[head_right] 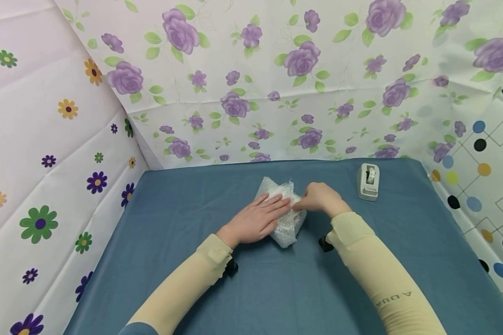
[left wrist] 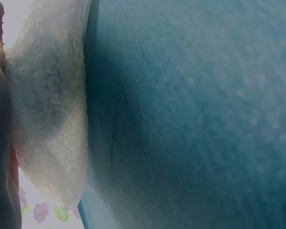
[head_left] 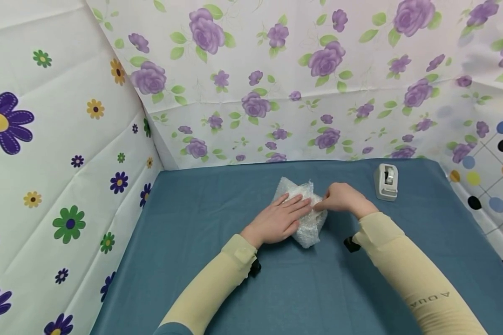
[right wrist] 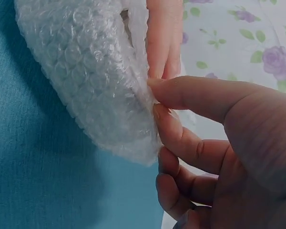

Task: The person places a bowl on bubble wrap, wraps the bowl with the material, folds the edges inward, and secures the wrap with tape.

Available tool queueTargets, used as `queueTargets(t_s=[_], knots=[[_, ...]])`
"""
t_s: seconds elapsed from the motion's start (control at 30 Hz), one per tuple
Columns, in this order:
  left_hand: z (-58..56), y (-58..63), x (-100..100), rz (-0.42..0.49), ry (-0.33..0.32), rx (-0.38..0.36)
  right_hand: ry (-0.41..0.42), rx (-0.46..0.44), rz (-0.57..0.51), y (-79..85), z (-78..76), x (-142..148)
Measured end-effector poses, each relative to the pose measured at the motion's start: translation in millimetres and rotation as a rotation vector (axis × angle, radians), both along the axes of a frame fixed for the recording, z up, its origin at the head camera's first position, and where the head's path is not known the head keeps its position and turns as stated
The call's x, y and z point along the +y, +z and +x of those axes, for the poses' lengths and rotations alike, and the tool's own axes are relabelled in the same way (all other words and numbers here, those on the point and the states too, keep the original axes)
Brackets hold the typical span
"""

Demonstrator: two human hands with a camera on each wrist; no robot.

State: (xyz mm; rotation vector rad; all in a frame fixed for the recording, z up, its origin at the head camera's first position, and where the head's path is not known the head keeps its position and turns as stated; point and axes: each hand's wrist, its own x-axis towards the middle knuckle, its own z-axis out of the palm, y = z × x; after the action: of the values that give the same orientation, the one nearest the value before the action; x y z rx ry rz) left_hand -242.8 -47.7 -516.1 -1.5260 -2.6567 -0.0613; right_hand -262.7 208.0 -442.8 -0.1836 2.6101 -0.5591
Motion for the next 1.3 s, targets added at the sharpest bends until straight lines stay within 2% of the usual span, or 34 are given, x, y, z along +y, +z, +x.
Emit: queueTargets(t_s=[0.17,0.37,0.5,0.63,0.77,0.97,1.17,1.3], knots=[[1.3,0.9,1.7,-0.019,0.015,0.004,-0.035,0.001,-0.045,-12.1,-2.5,11.5],[2.9,0.9,2.7,-0.030,0.036,0.001,-0.016,-0.004,-0.221,-33.2,-4.0,31.3],[3.1,0.9,3.0,-0.025,0.042,-0.008,-0.029,-0.048,-0.348,-47.1,-3.5,42.8],[3.3,1.1,3.8,-0.018,0.040,-0.017,-0.049,-0.088,-0.419,-60.2,-2.3,50.1],[3.2,1.7,3.7,-0.012,0.035,-0.021,-0.073,-0.086,-0.435,-69.3,-1.4,52.3],[2.8,2.4,2.8,-0.021,0.041,-0.019,-0.132,-0.024,-0.411,-74.4,0.0,49.0],[2.7,2.5,3.9,-0.023,0.043,-0.019,-0.126,0.013,-0.416,-81.9,-2.4,49.0],[3.7,0.3,4.6,-0.025,0.045,-0.035,-0.154,0.061,-0.397,-91.1,-1.6,50.7]])
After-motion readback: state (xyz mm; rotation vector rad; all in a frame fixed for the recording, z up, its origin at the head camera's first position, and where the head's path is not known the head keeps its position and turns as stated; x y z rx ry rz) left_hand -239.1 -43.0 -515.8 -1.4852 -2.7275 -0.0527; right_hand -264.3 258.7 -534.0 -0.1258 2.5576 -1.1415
